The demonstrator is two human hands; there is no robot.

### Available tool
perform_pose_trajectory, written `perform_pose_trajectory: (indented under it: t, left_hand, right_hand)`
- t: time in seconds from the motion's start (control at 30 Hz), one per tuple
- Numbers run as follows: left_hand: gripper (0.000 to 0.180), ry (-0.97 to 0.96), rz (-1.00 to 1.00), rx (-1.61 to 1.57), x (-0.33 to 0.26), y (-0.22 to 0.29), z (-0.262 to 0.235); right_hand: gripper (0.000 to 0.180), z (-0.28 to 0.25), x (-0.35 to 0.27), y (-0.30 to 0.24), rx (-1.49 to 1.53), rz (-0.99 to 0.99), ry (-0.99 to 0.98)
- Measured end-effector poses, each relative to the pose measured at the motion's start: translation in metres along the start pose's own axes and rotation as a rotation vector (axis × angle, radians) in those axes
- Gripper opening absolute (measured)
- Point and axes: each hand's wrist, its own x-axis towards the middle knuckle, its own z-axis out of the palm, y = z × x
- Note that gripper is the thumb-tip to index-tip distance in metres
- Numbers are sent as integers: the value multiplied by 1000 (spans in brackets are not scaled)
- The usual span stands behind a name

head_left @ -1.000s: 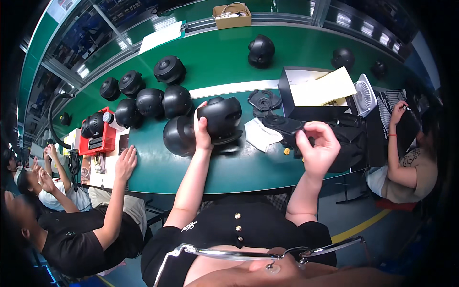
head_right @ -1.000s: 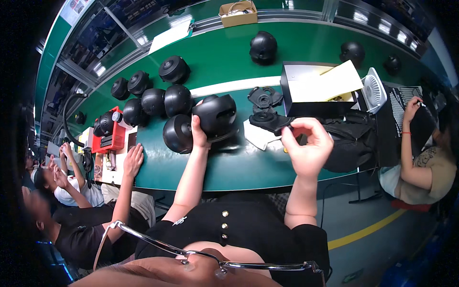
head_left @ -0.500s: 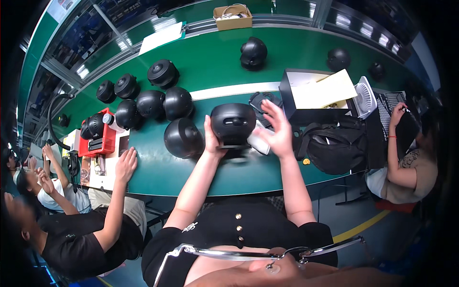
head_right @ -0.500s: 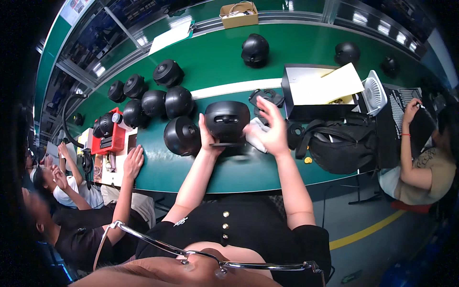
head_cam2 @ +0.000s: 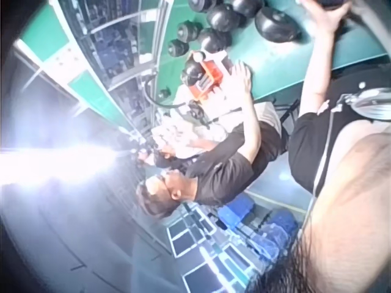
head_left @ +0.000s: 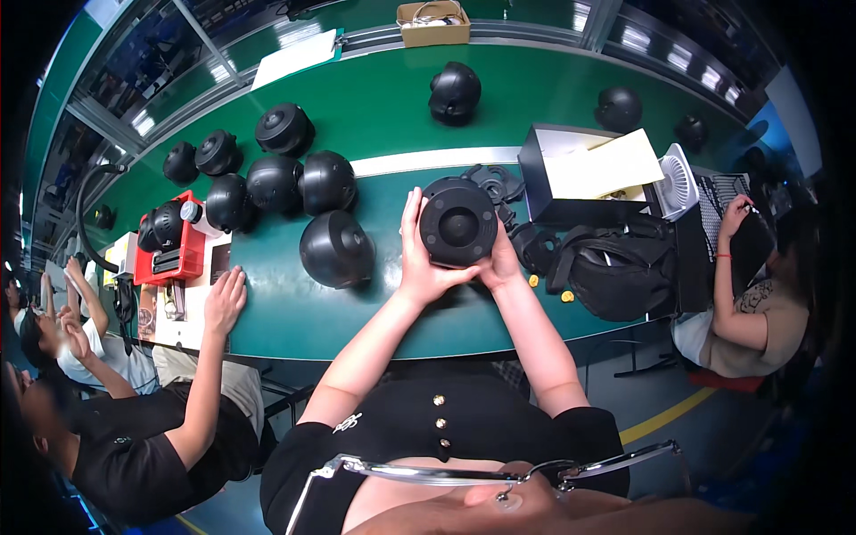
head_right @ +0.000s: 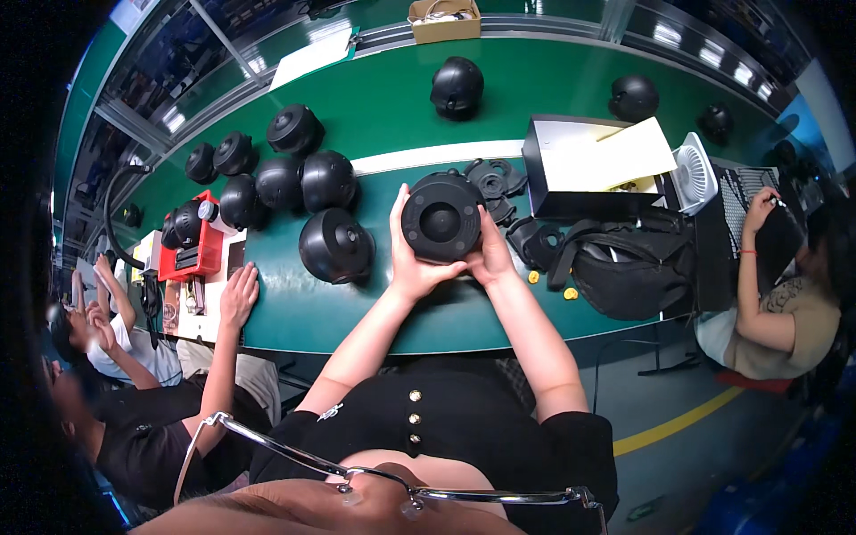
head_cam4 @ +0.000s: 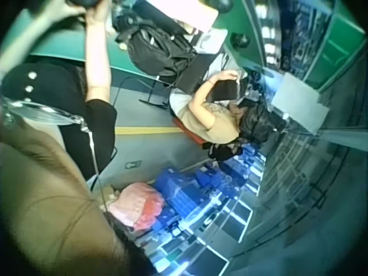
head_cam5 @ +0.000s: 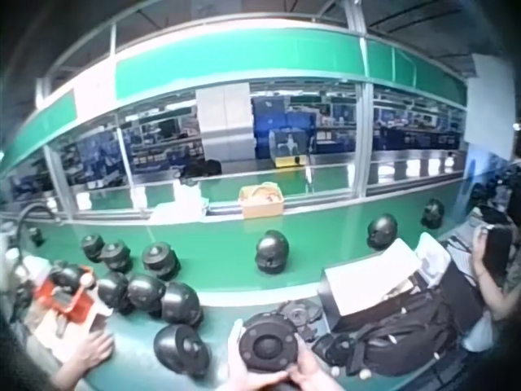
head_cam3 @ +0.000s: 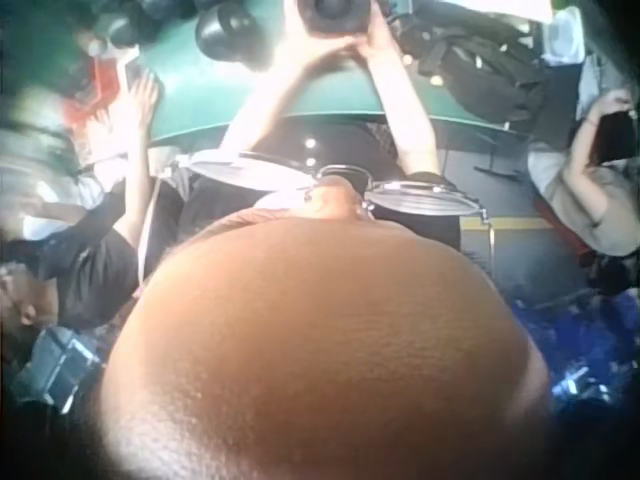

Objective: The person takes camera housings from the conveyor line, wipes them with a cloth by hand, rotates them to check different sides, and places them onto the workbench.

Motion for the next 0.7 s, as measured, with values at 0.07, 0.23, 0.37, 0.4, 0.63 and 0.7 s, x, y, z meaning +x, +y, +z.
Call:
perform_pose_trajectory:
  t: [0.07, 0.23, 0.37, 0.4, 0.63, 0.7]
  left_hand:
    - [124, 6, 22, 46, 2, 0, 0]
    - [124, 14, 54, 76, 3, -2, 1]
    - [116, -37, 22, 8, 3, 2, -2]
    - [110, 3, -55, -194, 2, 0, 0]
    - [58, 298, -136, -430, 5, -22, -35]
    - [48, 327, -145, -281, 7, -23, -39]
  right_hand:
    - [55, -2, 1, 0, -28, -18, 7]
    - [56, -5, 3, 0, -34, -1, -4]
    - [55, 0, 1, -4, 32, 77, -18]
    - [54, 0, 2, -2, -5, 39, 11]
    - [51, 86, 44, -66, -418, -251, 46]
    - [70, 96, 83, -103, -986, -744, 106]
